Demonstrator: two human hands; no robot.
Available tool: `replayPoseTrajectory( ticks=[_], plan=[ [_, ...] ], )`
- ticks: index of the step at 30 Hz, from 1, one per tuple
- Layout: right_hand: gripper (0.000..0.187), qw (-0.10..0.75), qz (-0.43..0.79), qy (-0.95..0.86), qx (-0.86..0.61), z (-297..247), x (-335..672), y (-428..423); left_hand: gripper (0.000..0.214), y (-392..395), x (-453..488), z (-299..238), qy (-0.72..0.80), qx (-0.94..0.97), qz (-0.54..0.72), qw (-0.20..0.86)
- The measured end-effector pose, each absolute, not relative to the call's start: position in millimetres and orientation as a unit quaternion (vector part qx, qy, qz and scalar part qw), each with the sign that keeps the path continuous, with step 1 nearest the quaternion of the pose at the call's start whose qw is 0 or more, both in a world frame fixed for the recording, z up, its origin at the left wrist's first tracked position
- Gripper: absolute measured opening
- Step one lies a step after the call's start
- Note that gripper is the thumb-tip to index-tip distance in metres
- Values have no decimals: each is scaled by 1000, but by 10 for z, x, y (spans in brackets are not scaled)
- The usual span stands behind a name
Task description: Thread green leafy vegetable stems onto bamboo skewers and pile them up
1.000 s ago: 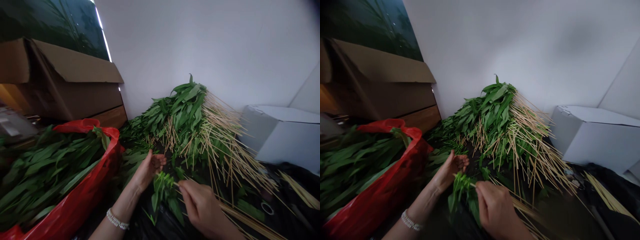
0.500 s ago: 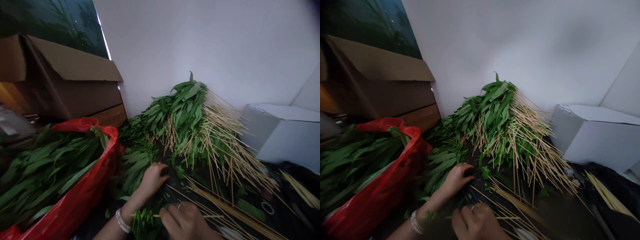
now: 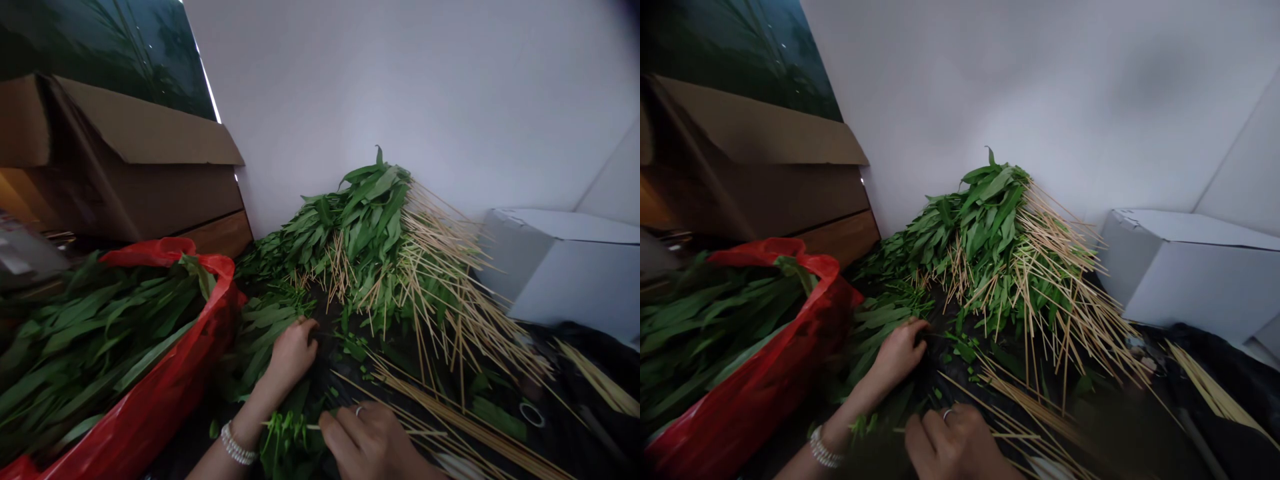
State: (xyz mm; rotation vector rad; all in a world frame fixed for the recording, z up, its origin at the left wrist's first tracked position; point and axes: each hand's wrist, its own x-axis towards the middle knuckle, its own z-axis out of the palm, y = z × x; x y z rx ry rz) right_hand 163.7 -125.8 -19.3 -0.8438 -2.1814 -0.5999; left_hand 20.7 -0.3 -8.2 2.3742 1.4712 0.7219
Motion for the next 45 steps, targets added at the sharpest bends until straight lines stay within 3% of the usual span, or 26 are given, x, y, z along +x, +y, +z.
replayPoseTrajectory(
  ticks=[3, 7, 12, 18, 21, 24, 28, 31, 36, 42, 45],
  plan=[
    [26, 353, -236, -844, -328, -213, 1632, -1255, 40, -49, 259, -73, 458, 833, 281, 130],
    [26, 356, -240, -840, -331, -204, 1629, -1255, 32, -76, 338, -122, 379, 852, 305, 193],
    [27, 356, -234, -845, -324, -201, 1634, -1254, 32, -35, 349, -241, 421, 842, 277, 191],
    [26, 353, -236, -843, -331, -185, 1642, -1251, 14, -17, 332, -213, 446, 842, 240, 187],
    [27, 353, -239, -844, -327, -179, 1647, -1247, 14, 17, 315, -176, 446, 793, 330, 252],
    [27, 350, -247, -841, -331, -192, 1653, -1246, 12, 57, 312, -166, 426, 718, 385, 394],
    [27, 343, -244, -842, -337, -209, 1655, -1251, 25, 29, 345, -103, 371, 642, 402, 536],
    [27, 347, -237, -840, -343, -186, 1653, -1256, 24, -23, 371, -17, 379, 642, 407, 528],
    [27, 372, -180, -829, -377, -97, 1716, -1264, 39, 8, 362, -13, 401, 645, 411, 505],
    [24, 410, -26, -769, -490, -78, 1891, -1235, 80, 35, 328, -61, 369, 596, 393, 595],
    [22, 422, 20, -733, -534, -110, 1962, -1187, 74, -2, 332, -35, 358, 584, 402, 607]
  ],
)
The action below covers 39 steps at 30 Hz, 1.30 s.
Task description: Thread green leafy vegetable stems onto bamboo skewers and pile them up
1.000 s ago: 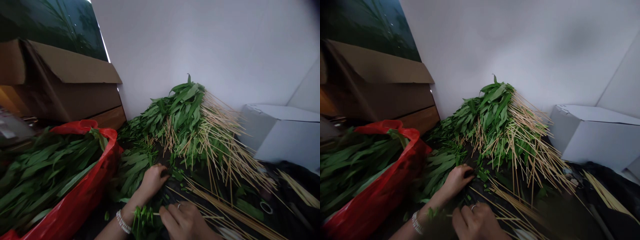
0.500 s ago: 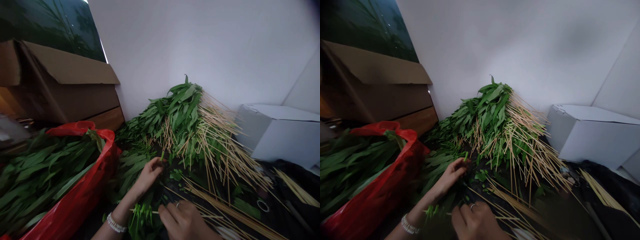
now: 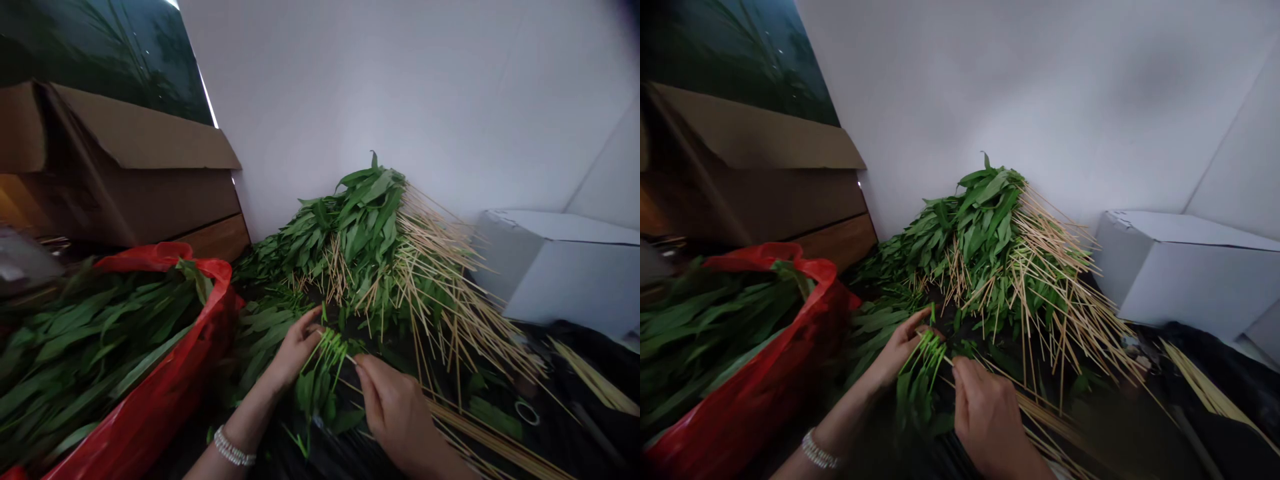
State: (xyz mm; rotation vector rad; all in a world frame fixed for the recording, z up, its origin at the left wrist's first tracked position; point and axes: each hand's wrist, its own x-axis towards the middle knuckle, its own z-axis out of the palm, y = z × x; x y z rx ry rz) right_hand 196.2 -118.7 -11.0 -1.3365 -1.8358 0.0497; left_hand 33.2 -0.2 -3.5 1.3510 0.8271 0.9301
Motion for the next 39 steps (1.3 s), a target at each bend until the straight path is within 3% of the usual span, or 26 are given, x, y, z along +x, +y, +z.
replayPoseTrajectory(
  ticks=[7, 17, 26, 39],
  plan=[
    [24, 394, 37, -688, -608, -165, 2062, -1087, 42, -4, 319, 3, 369, 563, 432, 600],
    [25, 371, 50, -701, -607, -194, 2058, -1071, 50, -64, 327, 63, 381, 575, 425, 586],
    [25, 369, 34, -695, -616, -199, 2062, -1070, 39, -100, 331, 96, 342, 585, 417, 606],
    [27, 385, 3, -704, -597, -209, 2064, -1080, 33, -34, 309, 70, 363, 454, 452, 676]
  ],
)
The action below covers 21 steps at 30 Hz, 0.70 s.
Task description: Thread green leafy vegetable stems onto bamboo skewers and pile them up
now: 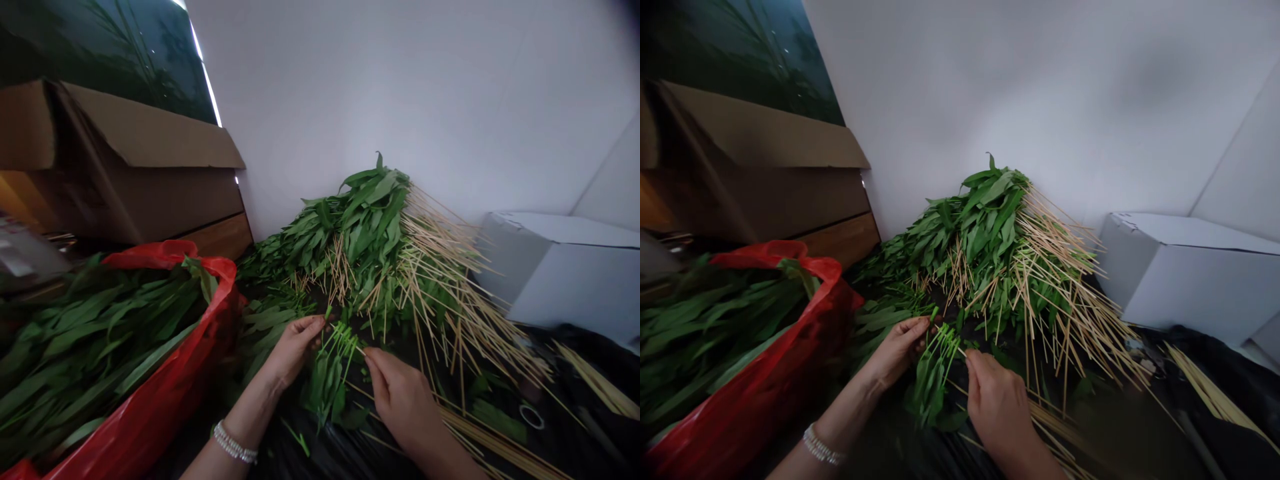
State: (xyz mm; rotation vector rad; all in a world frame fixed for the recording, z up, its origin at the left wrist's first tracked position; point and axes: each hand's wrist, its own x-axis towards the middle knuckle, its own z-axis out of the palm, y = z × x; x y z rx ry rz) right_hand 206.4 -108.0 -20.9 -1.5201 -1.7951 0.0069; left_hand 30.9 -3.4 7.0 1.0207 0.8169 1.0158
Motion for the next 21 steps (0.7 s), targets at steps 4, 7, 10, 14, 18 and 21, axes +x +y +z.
replayPoseTrajectory(
  ticks=[4, 7, 10, 14, 18, 21],
  plan=[
    [28, 386, -8, -702, -598, -209, 2062, -1083, 32, -40, 308, 50, 363, 458, 442, 680],
    [29, 374, -9, -705, -603, -210, 2066, -1079, 30, -38, 305, 40, 363, 466, 436, 679],
    [29, 362, -9, -708, -606, -211, 2074, -1072, 30, -37, 305, 42, 361, 470, 434, 679],
    [29, 357, -10, -709, -608, -213, 2077, -1071, 29, -41, 304, 49, 366, 483, 434, 667],
    [29, 358, -3, -706, -610, -222, 2066, -1078, 26, -47, 310, 29, 370, 502, 421, 659],
    [30, 360, 6, -706, -610, -232, 2058, -1077, 27, -49, 316, 12, 369, 495, 408, 673]
  ],
)
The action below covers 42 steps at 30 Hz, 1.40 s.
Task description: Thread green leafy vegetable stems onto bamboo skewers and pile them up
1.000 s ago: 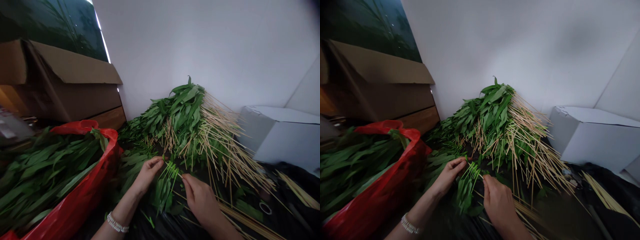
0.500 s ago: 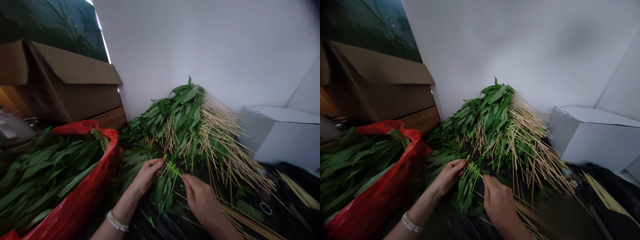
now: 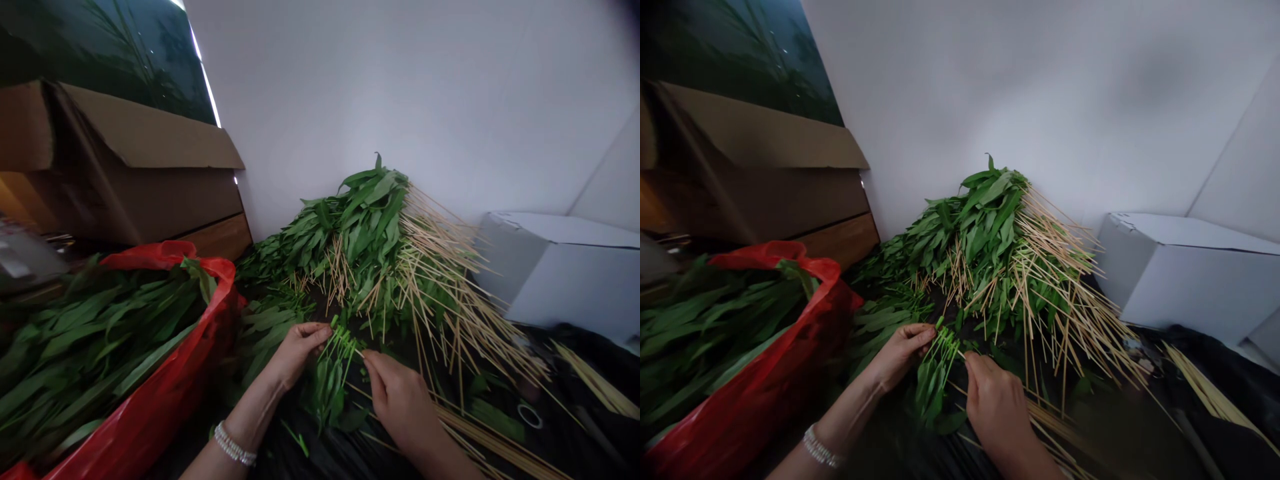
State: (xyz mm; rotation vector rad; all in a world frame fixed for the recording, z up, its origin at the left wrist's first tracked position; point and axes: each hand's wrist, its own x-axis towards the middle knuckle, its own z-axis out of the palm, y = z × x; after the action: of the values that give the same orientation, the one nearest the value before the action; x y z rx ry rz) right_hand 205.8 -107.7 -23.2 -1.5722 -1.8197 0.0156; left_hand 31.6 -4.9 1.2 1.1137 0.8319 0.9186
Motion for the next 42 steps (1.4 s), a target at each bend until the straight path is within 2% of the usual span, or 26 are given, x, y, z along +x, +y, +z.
replayPoseTrajectory(
  ticks=[6, 11, 18, 24, 42],
  plan=[
    [30, 384, 18, -705, -597, -249, 2053, -1064, 36, -52, 305, 41, 338, 446, 426, 710],
    [30, 382, -2, -709, -593, -279, 2055, -1058, 27, -60, 310, 32, 367, 426, 425, 709],
    [31, 389, -15, -707, -591, -285, 2031, -1062, 26, -85, 353, -3, 371, 432, 409, 713],
    [29, 387, -8, -706, -593, -251, 1977, -1074, 31, -148, 359, 13, 317, 492, 387, 713],
    [29, 381, 23, -708, -594, -330, 1952, -1027, 36, -159, 417, -75, 368, 477, 380, 702]
  ],
)
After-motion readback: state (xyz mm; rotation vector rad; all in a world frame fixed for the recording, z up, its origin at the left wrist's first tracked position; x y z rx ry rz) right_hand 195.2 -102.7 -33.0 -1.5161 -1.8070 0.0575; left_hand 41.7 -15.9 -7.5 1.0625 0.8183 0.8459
